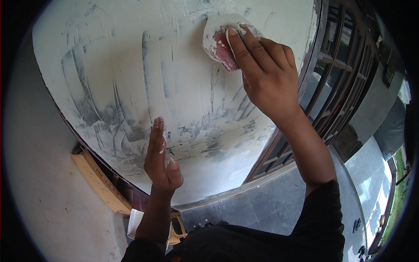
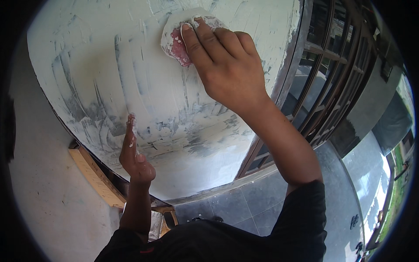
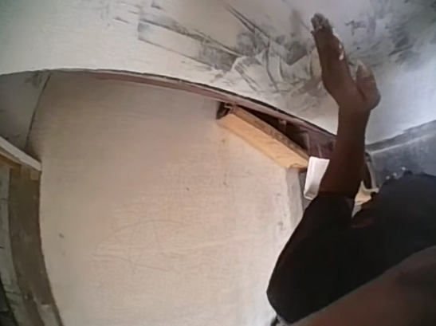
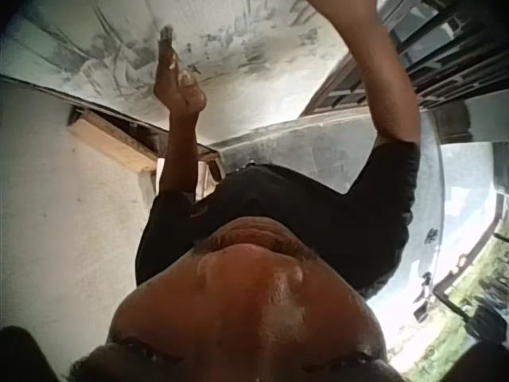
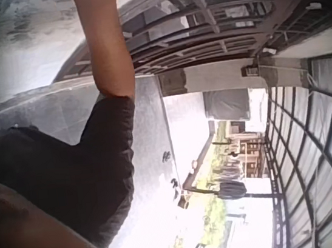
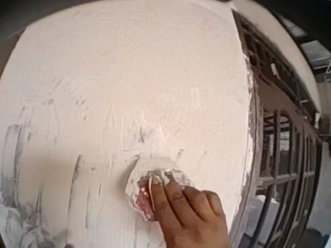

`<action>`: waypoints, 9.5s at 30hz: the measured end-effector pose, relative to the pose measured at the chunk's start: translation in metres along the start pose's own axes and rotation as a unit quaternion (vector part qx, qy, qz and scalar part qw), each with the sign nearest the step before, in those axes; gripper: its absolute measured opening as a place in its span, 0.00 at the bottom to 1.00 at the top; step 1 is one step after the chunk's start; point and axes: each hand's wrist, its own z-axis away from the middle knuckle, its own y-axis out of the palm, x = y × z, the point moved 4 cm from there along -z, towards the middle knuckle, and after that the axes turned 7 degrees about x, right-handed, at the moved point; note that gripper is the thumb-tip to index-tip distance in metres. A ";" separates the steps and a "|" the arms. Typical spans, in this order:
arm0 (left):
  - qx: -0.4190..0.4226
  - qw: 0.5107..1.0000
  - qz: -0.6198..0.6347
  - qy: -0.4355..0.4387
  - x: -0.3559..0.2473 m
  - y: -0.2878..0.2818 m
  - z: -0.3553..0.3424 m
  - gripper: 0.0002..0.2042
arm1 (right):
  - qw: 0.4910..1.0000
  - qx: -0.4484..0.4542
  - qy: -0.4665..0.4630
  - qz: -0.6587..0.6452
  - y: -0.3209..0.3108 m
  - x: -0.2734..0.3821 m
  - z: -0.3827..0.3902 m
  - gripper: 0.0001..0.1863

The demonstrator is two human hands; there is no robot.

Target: The person scoops plaster from a tray using a scraper and spreads it across the wall.

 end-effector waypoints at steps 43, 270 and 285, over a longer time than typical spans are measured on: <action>-0.007 0.997 -0.017 -0.069 0.000 0.005 0.034 0.31 | 1.000 -0.012 -0.011 -0.005 -0.001 -0.029 0.015 0.24; -0.150 0.392 0.285 -0.862 0.079 -0.294 0.850 0.24 | 0.543 0.501 0.499 -0.452 -0.207 0.877 0.366 0.18; -0.171 0.415 0.286 -0.847 0.092 -0.289 0.856 0.20 | 0.576 0.473 0.501 -0.440 -0.206 0.869 0.371 0.15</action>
